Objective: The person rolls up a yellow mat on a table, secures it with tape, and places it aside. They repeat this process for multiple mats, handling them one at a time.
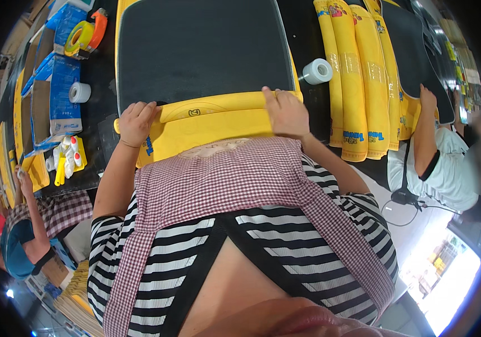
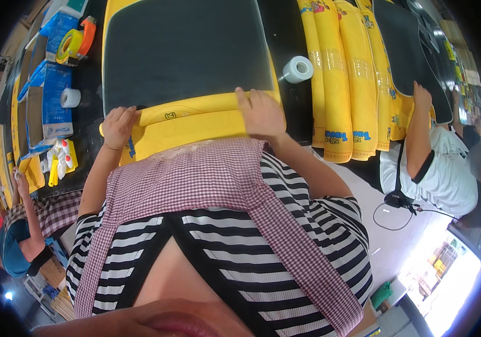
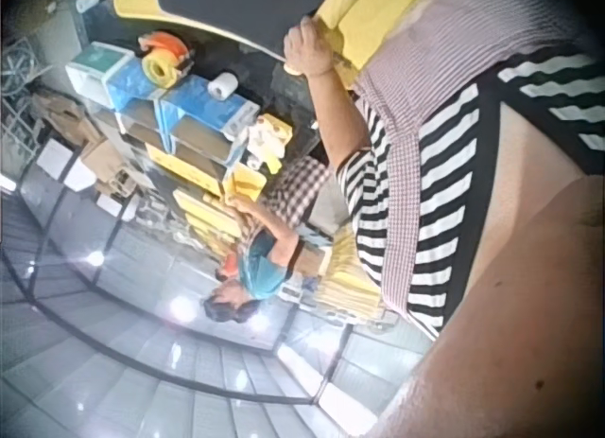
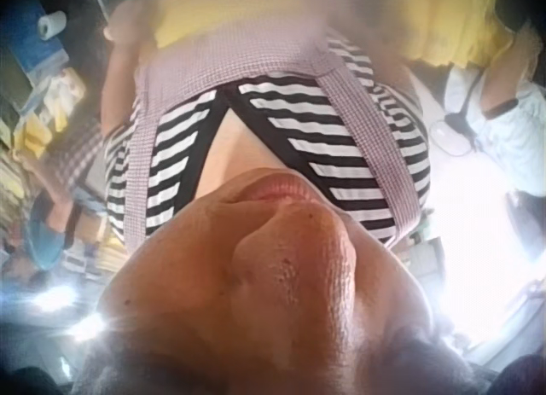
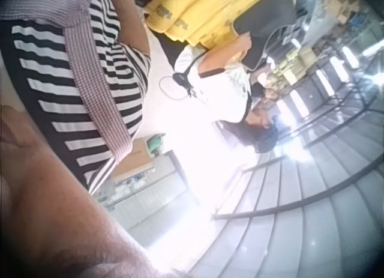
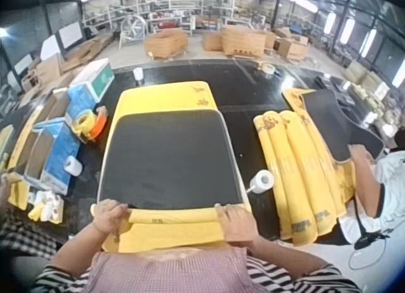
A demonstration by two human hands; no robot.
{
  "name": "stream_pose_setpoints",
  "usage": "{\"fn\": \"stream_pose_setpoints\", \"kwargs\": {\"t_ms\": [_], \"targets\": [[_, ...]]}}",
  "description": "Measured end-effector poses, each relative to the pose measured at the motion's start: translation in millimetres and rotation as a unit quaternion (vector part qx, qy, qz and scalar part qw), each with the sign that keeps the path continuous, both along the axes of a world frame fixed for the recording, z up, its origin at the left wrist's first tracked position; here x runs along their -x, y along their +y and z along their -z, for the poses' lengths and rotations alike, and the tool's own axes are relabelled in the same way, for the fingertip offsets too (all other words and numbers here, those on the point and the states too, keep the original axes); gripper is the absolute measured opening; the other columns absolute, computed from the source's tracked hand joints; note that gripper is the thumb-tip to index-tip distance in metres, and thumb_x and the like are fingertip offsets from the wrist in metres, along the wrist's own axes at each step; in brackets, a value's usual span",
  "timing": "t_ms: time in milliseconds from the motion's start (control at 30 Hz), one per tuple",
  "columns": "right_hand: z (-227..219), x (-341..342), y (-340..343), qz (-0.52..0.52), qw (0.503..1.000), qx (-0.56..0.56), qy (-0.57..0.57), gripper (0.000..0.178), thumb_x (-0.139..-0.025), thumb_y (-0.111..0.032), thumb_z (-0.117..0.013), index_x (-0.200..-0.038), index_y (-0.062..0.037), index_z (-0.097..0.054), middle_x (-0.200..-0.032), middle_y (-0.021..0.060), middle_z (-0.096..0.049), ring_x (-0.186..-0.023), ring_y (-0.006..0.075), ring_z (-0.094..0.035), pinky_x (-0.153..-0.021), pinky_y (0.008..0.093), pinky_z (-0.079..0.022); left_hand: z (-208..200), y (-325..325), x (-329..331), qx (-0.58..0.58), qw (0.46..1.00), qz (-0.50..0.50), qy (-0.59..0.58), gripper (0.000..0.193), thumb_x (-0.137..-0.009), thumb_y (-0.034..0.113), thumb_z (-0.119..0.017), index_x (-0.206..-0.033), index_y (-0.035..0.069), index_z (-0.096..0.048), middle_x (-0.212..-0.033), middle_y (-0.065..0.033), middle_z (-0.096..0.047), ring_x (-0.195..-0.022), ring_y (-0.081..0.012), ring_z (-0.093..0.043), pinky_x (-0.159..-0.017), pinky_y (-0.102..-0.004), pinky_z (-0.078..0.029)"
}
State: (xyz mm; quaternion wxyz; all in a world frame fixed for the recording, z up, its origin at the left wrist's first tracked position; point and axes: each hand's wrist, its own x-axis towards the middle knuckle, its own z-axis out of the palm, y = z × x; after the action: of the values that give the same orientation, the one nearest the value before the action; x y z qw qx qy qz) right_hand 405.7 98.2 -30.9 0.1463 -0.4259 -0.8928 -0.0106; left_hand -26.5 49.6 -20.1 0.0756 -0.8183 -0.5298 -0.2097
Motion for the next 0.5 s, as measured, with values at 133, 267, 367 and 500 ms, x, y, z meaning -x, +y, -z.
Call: {"fn": "stream_pose_setpoints", "kwargs": {"t_ms": [133,267,367,500], "targets": [[15,2,-22,-0.01,0.999,-0.043,-0.002,0.084,-0.087,-0.065,-0.068,-0.149,-0.0103,-0.053,-0.135,0.0398,-0.057,-0.128,0.0542,-0.056,-0.103,0.0597,-0.05,-15,-23,-27,0.066,0.989,-0.108,0.072,0.027,-0.095,0.015,-0.069,-0.121,0.008,-0.069,-0.098,-0.0063,-0.069,-0.09,-0.0267,-0.067,-0.078,-0.0368,-0.056],[19,7,-24,0.03,0.996,0.068,0.041,0.1,-0.083,-0.075,-0.065,-0.159,-0.0141,-0.04,-0.161,0.034,-0.029,-0.153,0.0491,-0.025,-0.124,0.0618,-0.019,-34,-45,-71,0.246,0.934,-0.212,0.147,0.061,-0.101,0.042,-0.061,-0.154,0.013,-0.047,-0.155,-0.024,-0.045,-0.142,-0.0411,-0.046,-0.117,-0.0539,-0.038],[-1,17,11,0.037,0.993,0.104,0.041,0.092,-0.088,-0.068,-0.066,-0.158,-0.0132,-0.041,-0.164,0.03,-0.027,-0.154,0.0493,-0.019,-0.125,0.0633,-0.012,-15,-25,-70,0.197,0.951,-0.21,0.114,0.074,-0.101,0.059,-0.053,-0.158,0.013,-0.04,-0.163,-0.028,-0.031,-0.151,-0.0482,-0.03,-0.122,-0.0634,-0.022],[-6,41,86,0.069,0.995,0.069,-0.011,0.077,-0.098,-0.067,-0.051,-0.158,-0.0189,-0.043,-0.167,0.0208,-0.028,-0.156,0.0408,-0.02,-0.126,0.0586,-0.014,5,55,-50,0.211,0.935,-0.261,0.115,0.088,-0.098,0.074,-0.042,-0.16,0.012,-0.037,-0.166,-0.0289,-0.025,-0.153,-0.0494,-0.025,-0.12,-0.0688,-0.017]]}}
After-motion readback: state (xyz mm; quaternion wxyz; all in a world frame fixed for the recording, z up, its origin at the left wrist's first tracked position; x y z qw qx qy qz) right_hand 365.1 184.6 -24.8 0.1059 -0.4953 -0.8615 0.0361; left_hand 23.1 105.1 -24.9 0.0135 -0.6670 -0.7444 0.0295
